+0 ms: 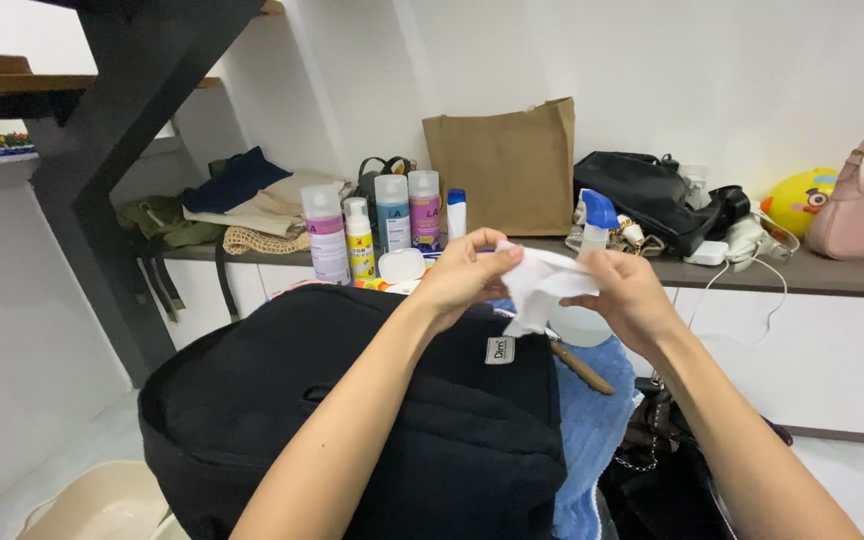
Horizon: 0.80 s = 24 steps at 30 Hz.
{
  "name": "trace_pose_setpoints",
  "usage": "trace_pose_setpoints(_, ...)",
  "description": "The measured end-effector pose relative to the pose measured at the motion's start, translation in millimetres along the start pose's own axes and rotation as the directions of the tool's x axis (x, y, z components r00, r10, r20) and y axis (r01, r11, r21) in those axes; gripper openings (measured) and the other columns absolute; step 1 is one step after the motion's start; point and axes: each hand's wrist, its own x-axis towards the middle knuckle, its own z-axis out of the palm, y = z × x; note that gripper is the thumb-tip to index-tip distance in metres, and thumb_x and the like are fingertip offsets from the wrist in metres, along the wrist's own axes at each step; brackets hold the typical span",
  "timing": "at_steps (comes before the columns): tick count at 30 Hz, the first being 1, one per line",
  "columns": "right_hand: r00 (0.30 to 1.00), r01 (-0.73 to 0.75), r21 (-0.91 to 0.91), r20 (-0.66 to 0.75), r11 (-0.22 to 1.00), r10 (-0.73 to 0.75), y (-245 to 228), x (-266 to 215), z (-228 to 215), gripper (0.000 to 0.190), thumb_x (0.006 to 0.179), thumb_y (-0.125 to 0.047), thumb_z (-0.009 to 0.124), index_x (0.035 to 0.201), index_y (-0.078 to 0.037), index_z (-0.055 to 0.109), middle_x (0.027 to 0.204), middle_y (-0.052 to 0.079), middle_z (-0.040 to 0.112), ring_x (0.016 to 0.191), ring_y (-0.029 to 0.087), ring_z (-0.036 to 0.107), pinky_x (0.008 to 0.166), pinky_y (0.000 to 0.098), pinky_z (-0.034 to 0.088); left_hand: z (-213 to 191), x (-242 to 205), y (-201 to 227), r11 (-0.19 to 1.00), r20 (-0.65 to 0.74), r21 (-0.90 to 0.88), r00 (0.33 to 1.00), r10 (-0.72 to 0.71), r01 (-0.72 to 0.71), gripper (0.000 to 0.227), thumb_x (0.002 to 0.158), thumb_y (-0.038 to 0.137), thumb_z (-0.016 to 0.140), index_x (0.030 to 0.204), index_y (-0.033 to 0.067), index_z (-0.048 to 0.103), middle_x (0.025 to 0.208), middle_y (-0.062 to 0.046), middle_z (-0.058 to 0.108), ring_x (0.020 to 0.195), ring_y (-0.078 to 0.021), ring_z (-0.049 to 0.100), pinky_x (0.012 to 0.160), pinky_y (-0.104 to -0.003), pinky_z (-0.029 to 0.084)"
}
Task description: The person wipes the exterior and interior surfaces of a black backpack using a white cloth sprayed with a cleaning solution.
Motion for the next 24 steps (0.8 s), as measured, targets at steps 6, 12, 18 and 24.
trace_pose_setpoints(6,0.977,-0.198,-0.216,0.031,0.956,0.209,-32,-5,24,0.075,0.077,0.017,0.072,0.140,-0.017,0.049,0.094,0.014,0.061,0.071,0.022,0.066,0.061,0.0371,0.062,9,-8,17,0.974,-0.336,0.125,0.916,0.220,-0.188,0.025,0.100,0.025,0.062,0.120,0.0125,0.053,0.087,-0.009,0.064,0.072,-0.0159,0.067,0.061,-0.030,0.063)
trace_pose_setpoints(12,0.936,-0.233,-0.188,0.223,0.954,0.273,-43,2,12,0.080,0.075,0.017,0.070,0.145,-0.013,0.046,0.097,0.014,0.068,0.073,0.017,0.067,0.055,0.0299,0.056,-22,13,-16,0.924,-0.416,0.332,0.849,0.326,-0.192,0.022,0.104,0.033,0.059,0.119,0.0189,0.051,0.078,-0.002,0.065,0.066,-0.0088,0.061,0.051,-0.020,0.052)
trace_pose_setpoints(18,0.983,-0.175,-0.131,0.037,0.976,0.181,-28,16,-13,0.061,0.081,0.003,0.073,0.139,-0.011,0.057,0.097,0.016,0.068,0.070,0.021,0.063,0.060,0.0359,0.056,-2,-10,10,0.990,-0.288,-0.022,0.949,0.127,-0.139,0.032,0.091,0.027,0.077,0.112,0.0088,0.062,0.081,-0.012,0.074,0.066,-0.0152,0.072,0.058,-0.028,0.061)
trace_pose_setpoints(24,0.853,-0.089,-0.541,-0.475,0.836,-0.217,50,50,-67,0.063,0.080,-0.045,0.097,0.110,-0.009,0.055,0.091,0.006,0.057,0.078,0.017,0.057,0.062,0.0318,0.047,-13,-10,3,0.978,-0.277,-0.183,0.960,0.044,-0.098,0.036,0.087,0.029,0.082,0.104,0.0017,0.067,0.082,-0.015,0.075,0.065,-0.0175,0.074,0.058,-0.032,0.062)
